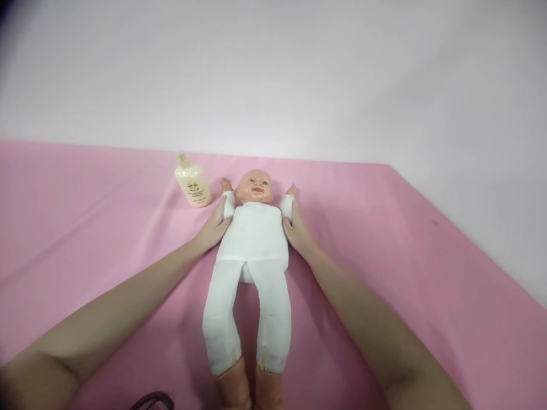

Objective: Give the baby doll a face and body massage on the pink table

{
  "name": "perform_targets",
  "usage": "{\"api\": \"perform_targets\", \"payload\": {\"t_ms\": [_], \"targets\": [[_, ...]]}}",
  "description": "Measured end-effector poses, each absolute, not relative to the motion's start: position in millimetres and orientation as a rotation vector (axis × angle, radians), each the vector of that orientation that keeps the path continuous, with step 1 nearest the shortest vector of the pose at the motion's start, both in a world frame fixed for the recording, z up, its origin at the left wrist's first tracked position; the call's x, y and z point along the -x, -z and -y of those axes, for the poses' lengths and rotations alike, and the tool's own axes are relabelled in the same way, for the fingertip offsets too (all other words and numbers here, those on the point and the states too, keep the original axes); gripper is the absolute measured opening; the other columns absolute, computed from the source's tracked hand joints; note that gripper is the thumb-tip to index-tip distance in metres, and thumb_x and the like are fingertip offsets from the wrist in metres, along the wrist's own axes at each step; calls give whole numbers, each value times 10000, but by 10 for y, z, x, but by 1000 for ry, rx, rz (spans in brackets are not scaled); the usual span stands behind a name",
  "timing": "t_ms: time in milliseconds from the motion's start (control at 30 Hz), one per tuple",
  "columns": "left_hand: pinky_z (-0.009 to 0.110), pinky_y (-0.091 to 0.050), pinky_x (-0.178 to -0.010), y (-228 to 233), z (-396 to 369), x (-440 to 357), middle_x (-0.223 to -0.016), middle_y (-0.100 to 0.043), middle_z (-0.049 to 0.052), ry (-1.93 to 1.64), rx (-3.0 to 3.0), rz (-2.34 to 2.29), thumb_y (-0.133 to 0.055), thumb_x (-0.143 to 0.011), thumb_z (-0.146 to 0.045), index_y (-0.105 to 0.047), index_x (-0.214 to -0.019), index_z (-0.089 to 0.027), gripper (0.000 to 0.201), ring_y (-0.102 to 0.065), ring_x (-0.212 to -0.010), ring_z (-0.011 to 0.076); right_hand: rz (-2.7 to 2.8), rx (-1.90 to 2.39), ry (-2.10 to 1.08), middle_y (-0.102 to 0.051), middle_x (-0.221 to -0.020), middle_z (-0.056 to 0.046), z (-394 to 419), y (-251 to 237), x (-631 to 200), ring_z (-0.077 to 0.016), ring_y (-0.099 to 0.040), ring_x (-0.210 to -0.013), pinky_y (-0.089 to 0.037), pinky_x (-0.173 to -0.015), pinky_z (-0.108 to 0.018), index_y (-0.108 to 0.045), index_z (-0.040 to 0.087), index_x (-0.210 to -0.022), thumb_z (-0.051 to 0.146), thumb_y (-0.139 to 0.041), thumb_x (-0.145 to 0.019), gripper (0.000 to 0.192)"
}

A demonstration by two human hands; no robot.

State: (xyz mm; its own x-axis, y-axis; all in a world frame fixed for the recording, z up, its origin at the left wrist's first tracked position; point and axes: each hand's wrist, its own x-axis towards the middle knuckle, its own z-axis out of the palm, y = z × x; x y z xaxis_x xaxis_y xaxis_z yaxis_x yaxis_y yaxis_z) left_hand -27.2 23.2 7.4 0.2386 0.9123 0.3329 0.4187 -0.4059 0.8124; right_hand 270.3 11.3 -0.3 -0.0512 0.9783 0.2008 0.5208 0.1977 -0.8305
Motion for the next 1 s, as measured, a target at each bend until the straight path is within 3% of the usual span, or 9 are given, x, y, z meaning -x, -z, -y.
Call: {"api": "perform_targets", "payload": {"t_ms": [233, 533, 833, 1000], "targets": [[571, -116, -1357, -34, -250, 293, -1763, -200, 95, -1069, -1927, -1266, -527, -1003, -453, -154, -1676, -229, 802, -157, -1647, 349, 1673, 1461, -732, -200, -1769, -23, -73, -93, -2657, -282, -204, -1638, -180, -1350, -556, -93, 269, -1701, 539, -442, -1015, 816], [589, -142, -1350, -63, -251, 278, -1733, -281, 107, -1084, -1934, -1232, -532, -999, -490, -211, -1658, -227, 779, -184, -1636, 371, 1669, 1446, -720, -260, -1750, -3, -60, -104, -2656, -309, -284, -1611, -226, -1334, -590, -76, 309, -1702, 536, -452, -1007, 822], [602, -142, -1348, -102, -227, 262, -1736, -274, 106, -1070, -1927, -1245, -523, -998, -480, -202, -1662, -224, 781, -189, -1634, 376, 1665, 1452, -720, -254, -1753, -36, -74, -78, -2660, -282, -243, -1627, -196, -1347, -555, -126, 242, -1701, 512, -446, -1007, 810], [587, -119, -1354, -132, -204, 248, -1739, -273, 95, -1085, -1925, -1220, -513, -1004, -473, -203, -1661, -231, 766, -161, -1644, 357, 1666, 1467, -726, -248, -1755, -20, -82, -57, -2670, -288, -245, -1626, -212, -1336, -585, -99, 288, -1701, 535, -442, -1016, 805]]}}
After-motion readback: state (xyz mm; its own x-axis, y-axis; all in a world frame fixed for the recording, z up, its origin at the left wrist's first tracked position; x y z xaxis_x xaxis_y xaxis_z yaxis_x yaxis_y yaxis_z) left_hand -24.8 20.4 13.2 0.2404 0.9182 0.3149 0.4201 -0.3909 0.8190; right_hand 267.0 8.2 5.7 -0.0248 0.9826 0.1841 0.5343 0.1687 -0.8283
